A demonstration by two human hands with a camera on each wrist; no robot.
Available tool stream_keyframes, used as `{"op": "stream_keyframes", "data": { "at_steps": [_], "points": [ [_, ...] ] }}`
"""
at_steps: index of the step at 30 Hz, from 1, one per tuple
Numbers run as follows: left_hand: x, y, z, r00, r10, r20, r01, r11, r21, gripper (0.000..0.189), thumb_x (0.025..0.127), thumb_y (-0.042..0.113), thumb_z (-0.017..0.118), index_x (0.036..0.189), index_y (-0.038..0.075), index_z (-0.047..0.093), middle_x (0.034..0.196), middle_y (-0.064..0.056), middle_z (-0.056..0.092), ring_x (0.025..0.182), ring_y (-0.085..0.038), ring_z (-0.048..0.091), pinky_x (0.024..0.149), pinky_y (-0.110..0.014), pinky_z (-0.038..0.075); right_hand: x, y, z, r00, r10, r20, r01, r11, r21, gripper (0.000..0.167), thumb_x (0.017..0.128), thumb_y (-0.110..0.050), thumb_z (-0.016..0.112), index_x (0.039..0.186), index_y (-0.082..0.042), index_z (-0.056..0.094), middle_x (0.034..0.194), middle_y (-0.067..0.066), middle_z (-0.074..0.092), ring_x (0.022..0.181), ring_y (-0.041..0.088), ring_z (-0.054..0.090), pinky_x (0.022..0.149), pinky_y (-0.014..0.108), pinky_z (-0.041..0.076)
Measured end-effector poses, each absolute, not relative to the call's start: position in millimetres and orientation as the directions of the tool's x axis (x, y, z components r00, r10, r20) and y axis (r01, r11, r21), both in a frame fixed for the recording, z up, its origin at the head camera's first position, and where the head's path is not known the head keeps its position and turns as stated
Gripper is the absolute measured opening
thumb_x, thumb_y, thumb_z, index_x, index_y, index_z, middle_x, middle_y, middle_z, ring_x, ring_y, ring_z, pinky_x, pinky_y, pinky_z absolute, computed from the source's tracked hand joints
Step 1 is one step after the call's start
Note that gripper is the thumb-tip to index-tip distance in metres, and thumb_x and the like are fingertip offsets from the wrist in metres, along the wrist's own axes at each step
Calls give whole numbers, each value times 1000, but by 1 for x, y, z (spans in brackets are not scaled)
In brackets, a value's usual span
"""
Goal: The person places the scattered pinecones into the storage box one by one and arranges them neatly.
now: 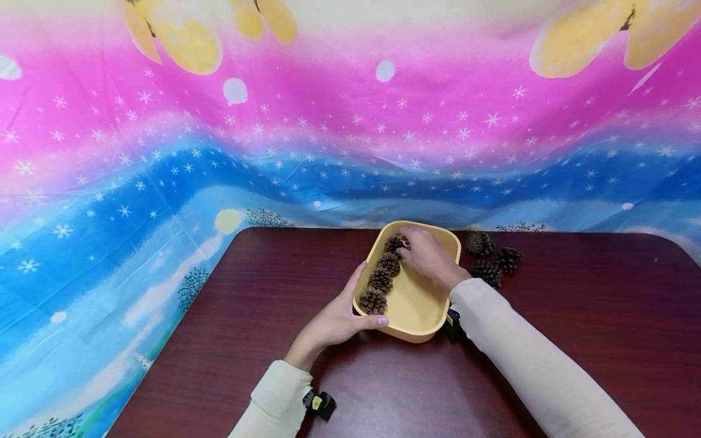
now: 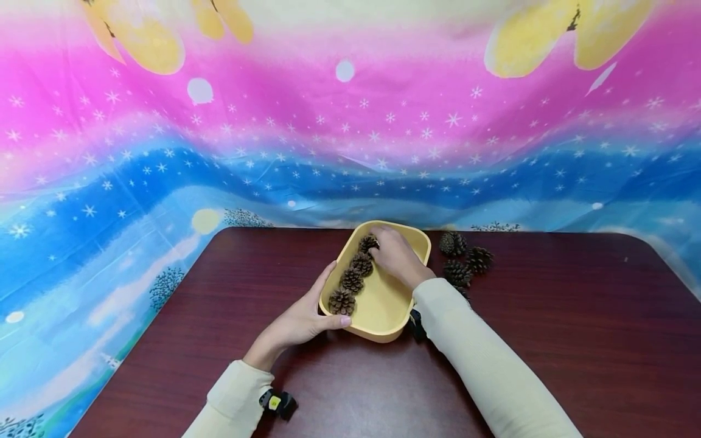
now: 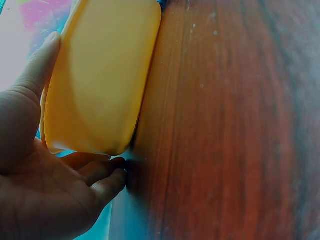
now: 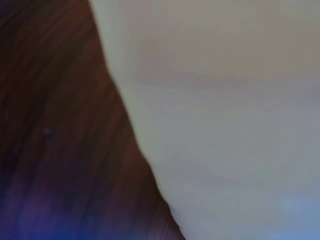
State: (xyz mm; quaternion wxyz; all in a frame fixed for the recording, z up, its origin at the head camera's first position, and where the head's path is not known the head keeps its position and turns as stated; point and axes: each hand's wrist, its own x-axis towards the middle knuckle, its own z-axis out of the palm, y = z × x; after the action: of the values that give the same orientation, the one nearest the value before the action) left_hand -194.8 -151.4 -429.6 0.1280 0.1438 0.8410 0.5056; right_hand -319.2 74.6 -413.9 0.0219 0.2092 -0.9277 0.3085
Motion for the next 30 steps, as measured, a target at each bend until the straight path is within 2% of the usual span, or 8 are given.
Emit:
{"op": "stream_keyframes", "data": {
  "at_steps": [11,20,30],
  "points": [
    [-195,-151,-429,-923,378,-69,118,450,885,117,87,40,86,169,39,2,173,-9,26,153,-31,37,126,-56,29,-320,75,-412,-920,-347,184,-378,657,-652,42,98,-1,67,139,4,61,133,27,65,119,42,65,103,53,56],
    [-194,-151,-429,-922,382,-61,123,440,890,116,87,39,86,169,38,2,173,-10,27,152,-31,37,126,-56,29,-319,79,-404,-920,-346,186,-374,631,-680,43,98,-3,67,140,4,60,131,27,66,121,42,65,104,52,55],
    [-195,-150,-429,-922,384,-52,125,423,898,116,88,36,86,169,36,4,172,-9,27,152,-29,38,127,-54,28,-308,82,-387,-910,-363,199,-399,641,-656,41,100,-8,68,140,2,62,136,24,65,122,41,66,102,54,56]
  ]
}}
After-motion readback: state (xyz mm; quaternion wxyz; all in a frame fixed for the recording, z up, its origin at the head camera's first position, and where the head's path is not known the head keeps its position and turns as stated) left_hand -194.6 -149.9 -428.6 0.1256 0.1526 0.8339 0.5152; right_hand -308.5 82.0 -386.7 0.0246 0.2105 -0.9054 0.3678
